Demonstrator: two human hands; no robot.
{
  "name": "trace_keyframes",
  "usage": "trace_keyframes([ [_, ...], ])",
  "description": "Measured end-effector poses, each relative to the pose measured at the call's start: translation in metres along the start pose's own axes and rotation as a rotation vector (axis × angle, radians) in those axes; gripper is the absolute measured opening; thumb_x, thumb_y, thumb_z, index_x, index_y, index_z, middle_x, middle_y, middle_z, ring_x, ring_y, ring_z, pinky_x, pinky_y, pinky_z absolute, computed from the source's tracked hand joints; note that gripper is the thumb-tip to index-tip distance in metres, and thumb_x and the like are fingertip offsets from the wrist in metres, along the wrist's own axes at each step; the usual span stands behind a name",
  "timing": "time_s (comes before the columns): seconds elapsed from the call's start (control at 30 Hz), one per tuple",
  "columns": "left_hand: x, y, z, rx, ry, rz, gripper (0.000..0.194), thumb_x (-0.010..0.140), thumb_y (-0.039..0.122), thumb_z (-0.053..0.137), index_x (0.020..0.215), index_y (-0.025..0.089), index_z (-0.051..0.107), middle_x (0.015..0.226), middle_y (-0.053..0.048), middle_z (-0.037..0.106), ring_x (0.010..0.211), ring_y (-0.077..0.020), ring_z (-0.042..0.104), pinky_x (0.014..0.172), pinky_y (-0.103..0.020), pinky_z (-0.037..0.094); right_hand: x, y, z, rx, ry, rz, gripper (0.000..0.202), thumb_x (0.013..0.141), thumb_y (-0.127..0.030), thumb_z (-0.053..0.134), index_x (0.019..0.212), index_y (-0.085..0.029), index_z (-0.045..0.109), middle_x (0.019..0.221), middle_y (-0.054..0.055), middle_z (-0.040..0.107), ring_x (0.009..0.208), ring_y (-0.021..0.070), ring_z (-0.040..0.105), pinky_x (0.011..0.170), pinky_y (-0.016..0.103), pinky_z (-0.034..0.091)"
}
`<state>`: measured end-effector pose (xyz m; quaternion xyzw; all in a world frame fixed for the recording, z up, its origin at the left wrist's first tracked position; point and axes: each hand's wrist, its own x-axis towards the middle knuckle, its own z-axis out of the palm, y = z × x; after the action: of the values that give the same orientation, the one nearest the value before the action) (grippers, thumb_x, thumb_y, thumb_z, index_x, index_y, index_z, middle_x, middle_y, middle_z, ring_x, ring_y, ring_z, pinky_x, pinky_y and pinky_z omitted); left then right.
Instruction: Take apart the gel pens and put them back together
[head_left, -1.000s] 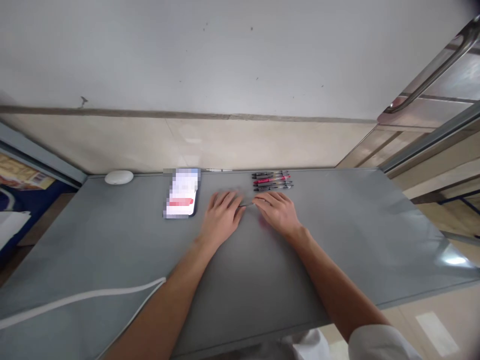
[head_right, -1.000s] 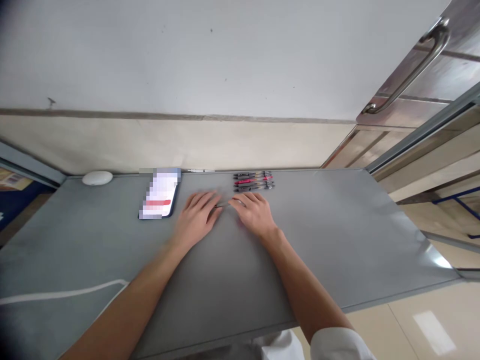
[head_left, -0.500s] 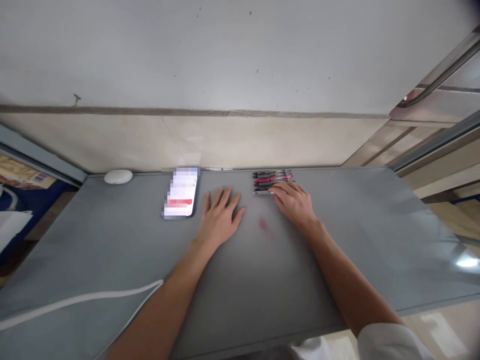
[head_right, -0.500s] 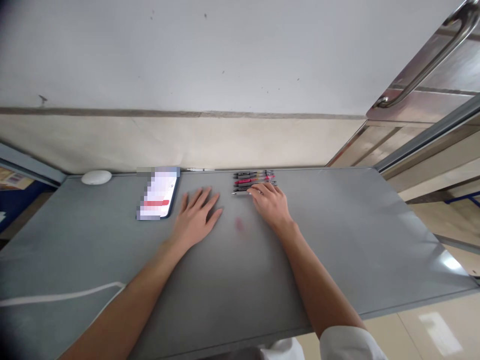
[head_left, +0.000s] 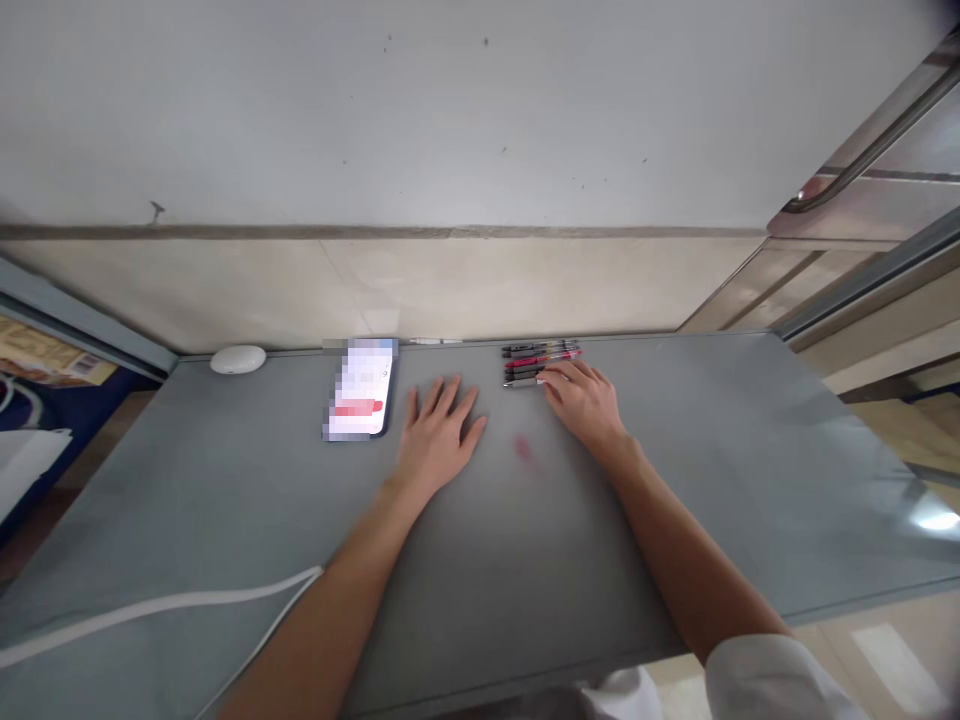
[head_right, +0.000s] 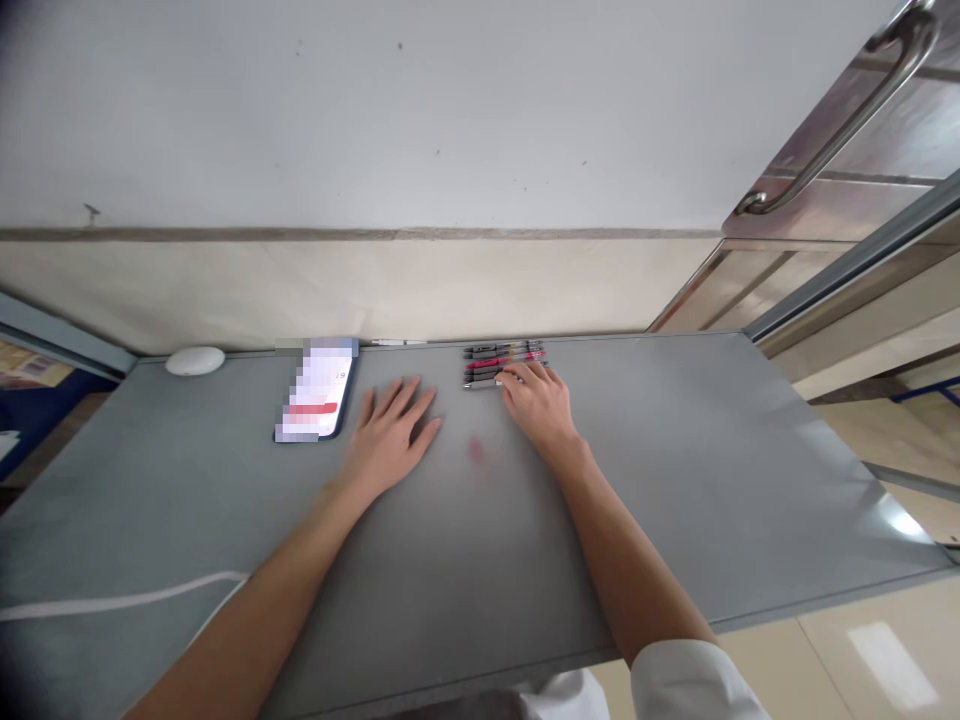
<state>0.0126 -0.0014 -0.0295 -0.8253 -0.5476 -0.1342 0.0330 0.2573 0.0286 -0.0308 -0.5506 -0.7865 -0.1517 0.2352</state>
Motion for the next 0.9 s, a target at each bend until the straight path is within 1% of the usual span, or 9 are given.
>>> trace_keyframes([
  [0.23, -0.001, -0.001, 0.002, 0.025, -0.009, 0.006, 0.050, 0.097, 0.044, 0.036, 0.139, 0.021, 0.049, 0.149, -0.010, 0.043, 0.139, -0.0324, 0.034, 0.114, -0.059, 0.021, -0.002, -0.001, -0.003, 0.017, -0.026, -0.003, 0.026, 0.091, -0.016, 0.047, 0.099, -0.026, 0.070, 0.107, 0.003, 0.072, 0.098, 0.0185, 0.062, 0.078, 0.031, 0.046],
  [0.33, 0.000, -0.002, 0.003, 0.031, -0.009, 0.006, 0.049, 0.097, 0.045, 0.036, 0.139, 0.022, 0.050, 0.149, -0.010, 0.043, 0.139, -0.0322, 0.035, 0.114, -0.058, 0.022, -0.004, -0.005, -0.006, 0.050, -0.042, -0.020, 0.025, 0.092, -0.019, 0.048, 0.102, -0.026, 0.070, 0.110, 0.003, 0.071, 0.100, 0.0192, 0.062, 0.082, 0.032, 0.048],
  [0.4, 0.000, -0.002, 0.003, 0.030, 0.000, 0.006, 0.049, 0.096, 0.045, 0.037, 0.138, 0.022, 0.050, 0.148, -0.010, 0.043, 0.138, -0.0322, 0.036, 0.114, -0.058, 0.022, -0.006, -0.013, -0.010, 0.083, -0.055, -0.057, 0.024, 0.092, -0.023, 0.048, 0.105, -0.026, 0.069, 0.114, 0.003, 0.069, 0.103, 0.0201, 0.061, 0.087, 0.034, 0.048],
  [0.47, 0.000, -0.001, 0.003, 0.028, 0.013, 0.009, 0.049, 0.096, 0.044, 0.038, 0.138, 0.022, 0.051, 0.148, -0.011, 0.044, 0.138, -0.0326, 0.036, 0.114, -0.058, 0.022, -0.009, -0.024, -0.016, 0.129, -0.062, -0.124, 0.026, 0.092, -0.024, 0.048, 0.109, -0.025, 0.067, 0.119, 0.003, 0.067, 0.109, 0.0204, 0.059, 0.096, 0.035, 0.046],
  [0.53, -0.001, -0.001, 0.003, 0.030, 0.021, 0.019, 0.047, 0.096, 0.042, 0.040, 0.137, 0.021, 0.052, 0.148, -0.011, 0.044, 0.137, -0.0329, 0.037, 0.114, -0.058, 0.022, -0.013, -0.036, -0.021, 0.172, -0.097, -0.178, 0.028, 0.093, -0.028, 0.048, 0.114, -0.024, 0.065, 0.125, 0.005, 0.064, 0.117, 0.0212, 0.056, 0.105, 0.037, 0.041],
  [0.6, -0.002, -0.001, 0.002, 0.034, 0.020, 0.034, 0.046, 0.096, 0.040, 0.040, 0.137, 0.022, 0.052, 0.148, -0.011, 0.044, 0.137, -0.0328, 0.038, 0.114, -0.057, 0.023, -0.017, -0.048, -0.025, 0.195, -0.124, -0.202, 0.032, 0.092, -0.035, 0.048, 0.118, -0.023, 0.063, 0.131, 0.007, 0.060, 0.126, 0.0243, 0.050, 0.111, 0.042, 0.036],
  [0.73, -0.008, -0.003, -0.001, 0.042, 0.003, 0.056, 0.047, 0.096, 0.039, 0.039, 0.139, 0.022, 0.050, 0.149, -0.011, 0.043, 0.137, -0.0326, 0.037, 0.113, -0.056, 0.025, -0.025, -0.063, -0.027, 0.227, -0.178, -0.187, 0.041, 0.093, -0.044, 0.046, 0.126, -0.023, 0.059, 0.139, 0.008, 0.054, 0.132, 0.0263, 0.045, 0.114, 0.045, 0.033],
  [0.9, -0.023, -0.006, -0.006, 0.054, -0.005, 0.063, 0.047, 0.097, 0.038, 0.037, 0.141, 0.026, 0.047, 0.150, -0.009, 0.041, 0.138, -0.0331, 0.036, 0.113, -0.059, 0.022, -0.030, -0.064, -0.019, 0.244, -0.232, -0.115, 0.050, 0.093, -0.051, 0.042, 0.133, -0.025, 0.054, 0.146, 0.007, 0.048, 0.137, 0.0274, 0.040, 0.115, 0.046, 0.032],
])
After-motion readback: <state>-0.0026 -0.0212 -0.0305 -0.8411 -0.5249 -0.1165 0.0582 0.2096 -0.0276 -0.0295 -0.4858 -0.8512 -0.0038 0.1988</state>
